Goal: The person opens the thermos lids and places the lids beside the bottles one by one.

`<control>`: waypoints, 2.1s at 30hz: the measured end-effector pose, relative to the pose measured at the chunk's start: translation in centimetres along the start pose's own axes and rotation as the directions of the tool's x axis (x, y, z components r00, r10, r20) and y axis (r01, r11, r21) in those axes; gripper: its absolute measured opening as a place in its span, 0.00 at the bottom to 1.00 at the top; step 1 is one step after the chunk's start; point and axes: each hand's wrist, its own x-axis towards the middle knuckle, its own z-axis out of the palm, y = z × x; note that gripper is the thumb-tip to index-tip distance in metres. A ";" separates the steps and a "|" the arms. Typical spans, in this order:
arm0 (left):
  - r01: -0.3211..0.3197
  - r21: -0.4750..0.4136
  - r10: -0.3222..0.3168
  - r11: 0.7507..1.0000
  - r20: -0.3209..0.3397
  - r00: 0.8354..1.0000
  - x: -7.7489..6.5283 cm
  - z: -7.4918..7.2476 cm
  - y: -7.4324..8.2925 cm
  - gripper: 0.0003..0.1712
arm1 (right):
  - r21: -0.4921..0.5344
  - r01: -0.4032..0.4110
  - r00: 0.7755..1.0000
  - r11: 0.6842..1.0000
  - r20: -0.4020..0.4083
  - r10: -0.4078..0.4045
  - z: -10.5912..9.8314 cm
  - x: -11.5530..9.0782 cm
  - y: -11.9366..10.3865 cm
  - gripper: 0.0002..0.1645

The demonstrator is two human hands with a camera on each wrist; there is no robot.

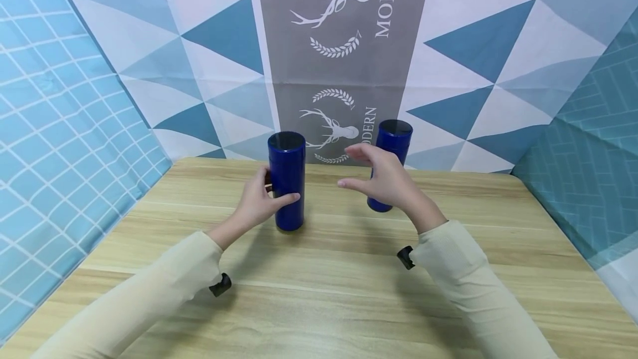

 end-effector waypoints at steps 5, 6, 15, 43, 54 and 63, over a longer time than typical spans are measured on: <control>-0.015 -0.043 0.016 0.999 0.029 0.999 -0.9 0.8 0.8 0.42 | -0.009 0.017 1.000 1.000 -0.002 -0.017 0.1 0.2 -0.3 0.38; -0.019 -0.051 0.021 0.999 0.034 0.999 -1.1 0.9 0.9 0.42 | -0.007 0.021 1.000 1.000 -0.003 -0.021 0.2 0.2 -0.4 0.38; -0.057 -0.056 0.060 0.997 0.068 0.996 -1.6 1.7 1.9 0.40 | 0.010 0.044 0.999 0.999 -0.013 -0.044 0.2 0.4 -0.8 0.36; -0.099 -0.182 0.147 0.978 0.274 0.950 -3.0 3.0 2.6 0.36 | 0.242 0.026 0.990 0.970 0.125 -0.057 -0.1 -0.1 -1.5 0.39; -0.096 -0.283 0.201 0.954 0.373 0.906 -3.5 3.0 2.4 0.37 | 0.466 -0.016 0.966 0.885 0.237 -0.107 0.1 -1.0 -2.6 0.40; -0.109 -0.275 0.212 0.955 0.378 0.901 -4.1 2.7 1.8 0.39 | 0.558 -0.026 0.957 0.830 0.255 -0.142 0.9 -1.1 -3.0 0.42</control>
